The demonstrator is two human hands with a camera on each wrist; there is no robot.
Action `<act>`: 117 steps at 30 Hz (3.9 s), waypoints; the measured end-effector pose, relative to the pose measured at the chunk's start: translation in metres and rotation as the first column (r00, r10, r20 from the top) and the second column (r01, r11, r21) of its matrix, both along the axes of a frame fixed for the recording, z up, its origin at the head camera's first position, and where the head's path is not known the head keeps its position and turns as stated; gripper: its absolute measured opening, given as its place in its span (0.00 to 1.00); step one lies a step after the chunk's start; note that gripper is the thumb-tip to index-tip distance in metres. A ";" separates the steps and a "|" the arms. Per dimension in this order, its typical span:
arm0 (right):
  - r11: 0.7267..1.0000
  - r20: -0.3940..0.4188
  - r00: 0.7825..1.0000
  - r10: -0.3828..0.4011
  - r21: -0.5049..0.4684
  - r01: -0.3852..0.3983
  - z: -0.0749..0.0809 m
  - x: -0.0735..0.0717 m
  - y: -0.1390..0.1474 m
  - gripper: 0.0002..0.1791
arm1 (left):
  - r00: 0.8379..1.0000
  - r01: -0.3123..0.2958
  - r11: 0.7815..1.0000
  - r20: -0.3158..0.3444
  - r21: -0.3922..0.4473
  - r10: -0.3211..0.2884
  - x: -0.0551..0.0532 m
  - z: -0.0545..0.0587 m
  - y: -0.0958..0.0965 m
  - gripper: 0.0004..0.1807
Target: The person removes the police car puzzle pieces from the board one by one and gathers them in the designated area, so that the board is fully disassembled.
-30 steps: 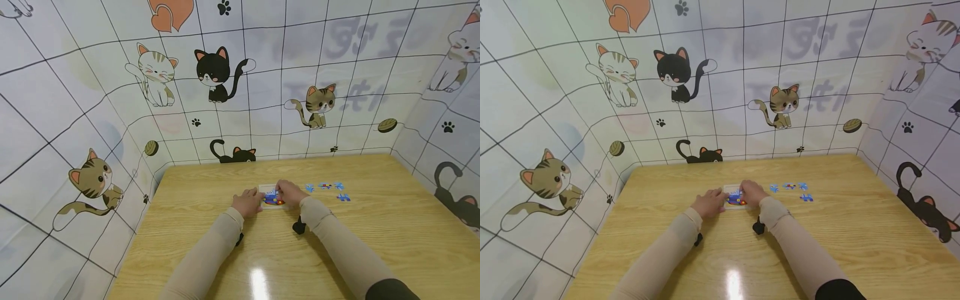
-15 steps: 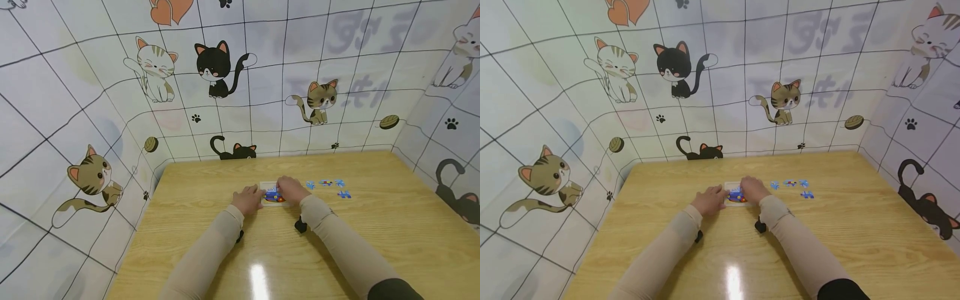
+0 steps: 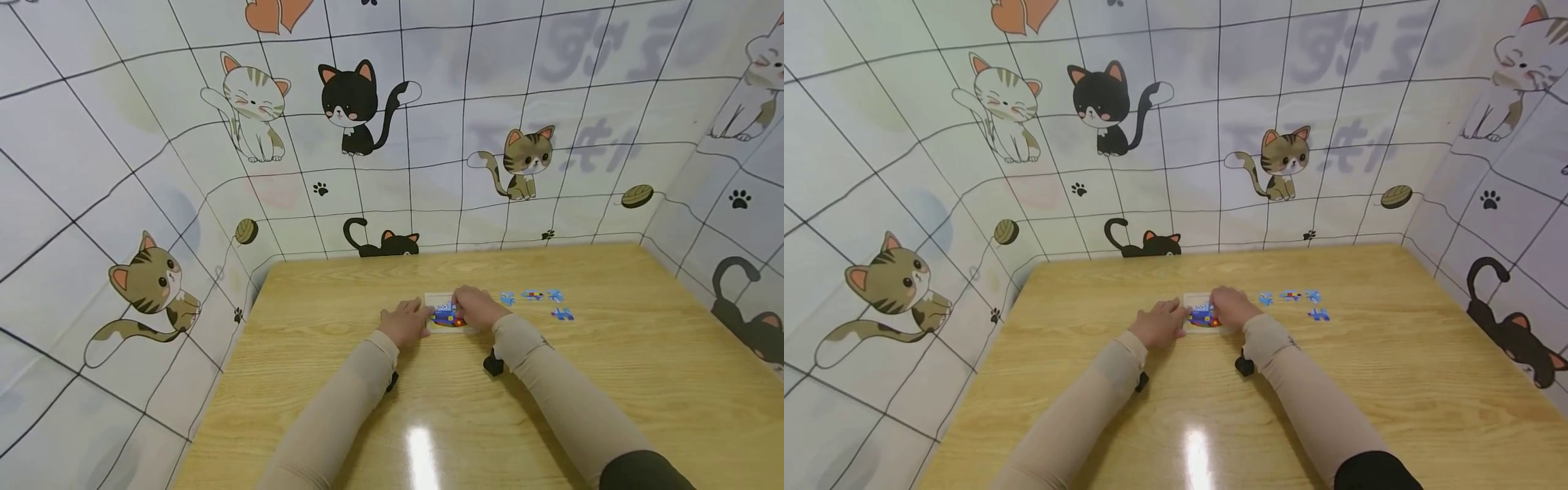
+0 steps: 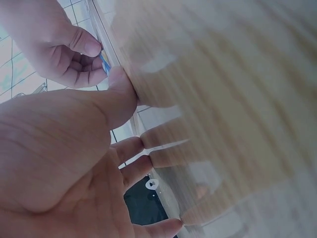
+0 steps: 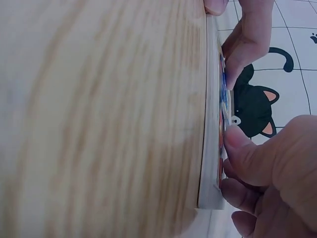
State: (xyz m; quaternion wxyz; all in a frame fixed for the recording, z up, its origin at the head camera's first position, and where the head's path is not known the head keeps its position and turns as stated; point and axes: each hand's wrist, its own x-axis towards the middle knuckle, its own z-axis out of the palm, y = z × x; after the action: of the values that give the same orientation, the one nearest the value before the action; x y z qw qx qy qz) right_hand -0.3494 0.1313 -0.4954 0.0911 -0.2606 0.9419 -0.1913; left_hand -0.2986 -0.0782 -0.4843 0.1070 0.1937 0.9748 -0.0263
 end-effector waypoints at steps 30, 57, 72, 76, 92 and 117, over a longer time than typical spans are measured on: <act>0.997 -0.085 0.996 0.011 -0.077 -0.017 -0.003 0.004 0.010 0.13 | 1.000 0.004 1.000 -0.005 -0.004 -0.004 0.000 0.001 0.000 0.31; 0.969 0.079 0.997 -0.024 -0.245 0.043 -0.016 -0.006 0.024 0.14 | 0.999 0.022 1.000 0.043 0.011 -0.023 -0.006 -0.002 -0.002 0.32; 0.967 0.004 1.000 -0.022 -0.253 0.022 -0.014 -0.002 0.022 0.16 | 0.999 0.021 1.000 0.047 0.000 -0.021 -0.006 -0.004 -0.004 0.32; 0.967 -0.008 1.000 -0.012 -0.254 0.010 -0.013 -0.001 0.030 0.16 | 0.999 0.022 1.000 0.049 -0.011 -0.021 -0.005 -0.003 -0.003 0.32; 0.953 -0.045 0.994 -0.096 -0.292 0.079 -0.012 0.010 0.104 0.17 | 0.998 -0.034 0.999 0.059 0.021 0.033 -0.009 -0.008 -0.004 0.36; 0.972 -0.020 0.991 -0.131 -0.198 0.125 -0.013 0.026 0.191 0.20 | 0.995 -0.043 0.998 0.093 0.048 0.039 -0.016 -0.020 -0.004 0.37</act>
State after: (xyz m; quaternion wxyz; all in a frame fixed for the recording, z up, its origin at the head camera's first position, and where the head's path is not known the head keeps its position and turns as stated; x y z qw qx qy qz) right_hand -0.3232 0.3219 -0.5088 0.0371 -0.2100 0.9347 -0.2844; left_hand -0.3142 -0.0823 -0.5043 0.1477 0.1773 0.9730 0.0090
